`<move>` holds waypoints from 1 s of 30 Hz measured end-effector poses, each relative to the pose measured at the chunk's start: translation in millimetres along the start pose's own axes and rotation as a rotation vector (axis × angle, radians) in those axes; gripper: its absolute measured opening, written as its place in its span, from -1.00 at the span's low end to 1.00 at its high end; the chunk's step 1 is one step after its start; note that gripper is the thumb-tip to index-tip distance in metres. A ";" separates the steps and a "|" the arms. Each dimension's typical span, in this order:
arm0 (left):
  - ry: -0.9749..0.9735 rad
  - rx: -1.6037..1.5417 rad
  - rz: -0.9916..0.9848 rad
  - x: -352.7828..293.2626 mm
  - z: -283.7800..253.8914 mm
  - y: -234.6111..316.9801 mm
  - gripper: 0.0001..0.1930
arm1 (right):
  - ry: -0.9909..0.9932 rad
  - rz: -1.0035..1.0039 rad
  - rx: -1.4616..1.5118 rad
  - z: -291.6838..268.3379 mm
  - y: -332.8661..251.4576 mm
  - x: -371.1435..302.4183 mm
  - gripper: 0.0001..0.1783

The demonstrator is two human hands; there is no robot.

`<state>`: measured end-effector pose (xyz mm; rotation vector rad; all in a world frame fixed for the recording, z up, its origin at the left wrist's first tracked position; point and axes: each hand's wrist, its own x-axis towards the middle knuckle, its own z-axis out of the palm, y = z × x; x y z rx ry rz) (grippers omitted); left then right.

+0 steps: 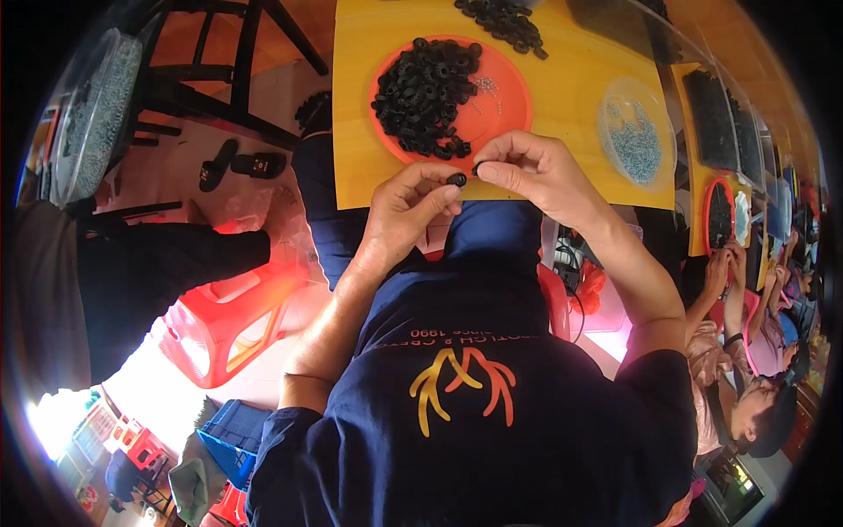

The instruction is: The person assembles small parts by picking up springs and plastic pieces from plates and inserting the springs into the plastic pieces by hand, while rearranging trays of components on the table.

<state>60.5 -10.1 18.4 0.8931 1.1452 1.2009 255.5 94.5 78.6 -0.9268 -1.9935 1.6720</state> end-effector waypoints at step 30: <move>-0.123 -0.011 -0.025 12.1 1.8 18.5 -0.83 | -0.078 0.191 -0.008 -6.1 -15.0 -2.2 -0.78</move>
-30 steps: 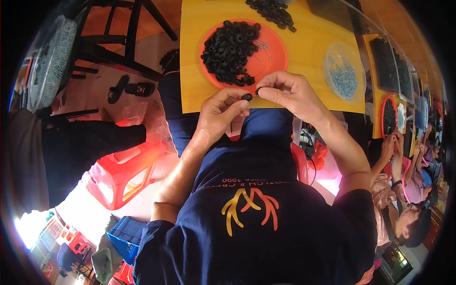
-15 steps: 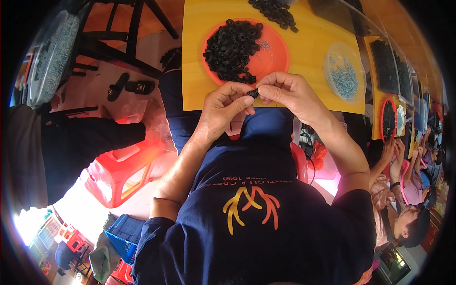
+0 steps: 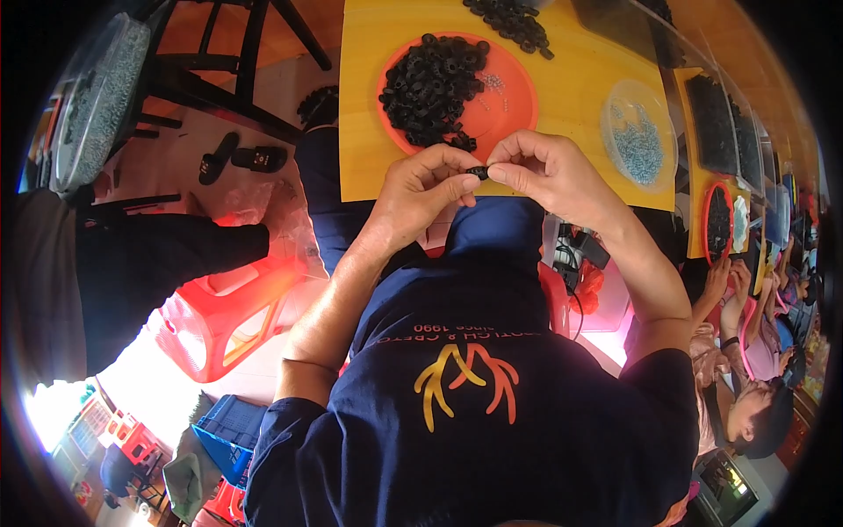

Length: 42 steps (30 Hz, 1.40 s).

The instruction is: The person assembles small parts by picking up springs and plastic pieces from plates and inserting the springs into the plastic pieces by hand, while rearranging trays of components on the table.

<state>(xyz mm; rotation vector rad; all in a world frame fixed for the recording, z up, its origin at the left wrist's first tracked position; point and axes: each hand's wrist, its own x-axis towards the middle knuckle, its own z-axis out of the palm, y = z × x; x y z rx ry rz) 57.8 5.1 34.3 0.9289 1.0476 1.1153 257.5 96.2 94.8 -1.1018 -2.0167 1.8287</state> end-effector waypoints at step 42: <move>-0.130 0.259 0.262 23.7 -0.8 33.3 -0.88 | -0.114 0.048 -0.184 -19.3 -24.7 -7.5 -0.60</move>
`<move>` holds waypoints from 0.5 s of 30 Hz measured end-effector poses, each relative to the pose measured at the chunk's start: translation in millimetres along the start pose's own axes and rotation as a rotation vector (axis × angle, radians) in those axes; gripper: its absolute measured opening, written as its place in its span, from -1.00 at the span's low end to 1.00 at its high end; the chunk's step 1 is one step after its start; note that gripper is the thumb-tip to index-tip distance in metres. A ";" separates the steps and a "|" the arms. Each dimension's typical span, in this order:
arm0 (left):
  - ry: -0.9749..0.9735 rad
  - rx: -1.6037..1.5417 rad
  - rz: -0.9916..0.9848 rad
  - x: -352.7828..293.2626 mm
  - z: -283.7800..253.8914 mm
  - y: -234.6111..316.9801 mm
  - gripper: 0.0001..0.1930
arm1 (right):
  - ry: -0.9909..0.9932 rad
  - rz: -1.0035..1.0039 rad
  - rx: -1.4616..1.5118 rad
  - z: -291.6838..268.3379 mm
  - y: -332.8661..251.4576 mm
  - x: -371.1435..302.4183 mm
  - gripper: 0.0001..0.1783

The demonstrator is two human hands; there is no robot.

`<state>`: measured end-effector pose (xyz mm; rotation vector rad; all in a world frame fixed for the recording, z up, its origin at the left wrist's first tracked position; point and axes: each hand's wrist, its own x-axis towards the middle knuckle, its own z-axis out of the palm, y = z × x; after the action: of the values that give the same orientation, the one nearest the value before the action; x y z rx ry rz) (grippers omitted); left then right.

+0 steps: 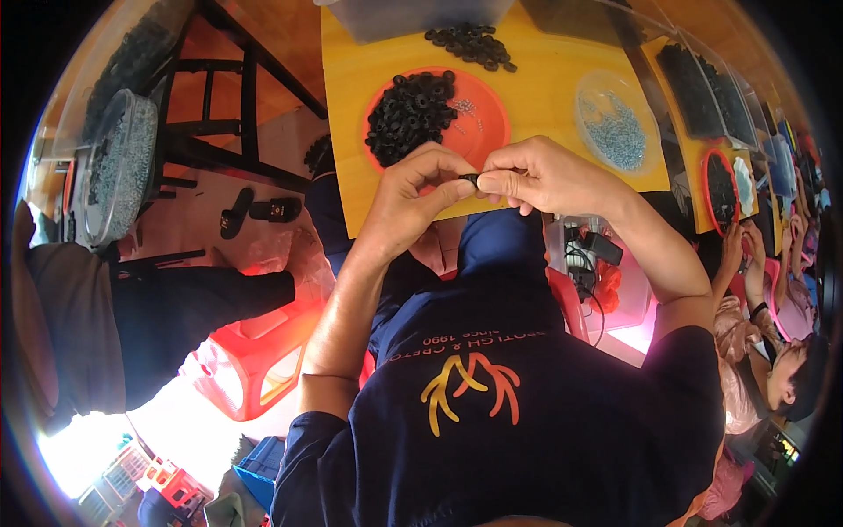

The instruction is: The person assembles small parts by picking up springs and plastic pieces from plates and inserting the springs into the plastic pieces by hand, while rearranging trays of components on the table.

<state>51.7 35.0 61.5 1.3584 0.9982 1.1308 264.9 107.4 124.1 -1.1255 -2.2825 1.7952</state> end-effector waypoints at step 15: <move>0.039 0.465 0.249 0.0 18.4 20.4 -0.69 | -0.228 -0.152 1.269 40.4 47.6 9.2 -0.52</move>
<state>69.2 29.3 81.9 1.8792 1.1925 1.1517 265.0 82.2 66.2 -0.4691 -0.7604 2.6159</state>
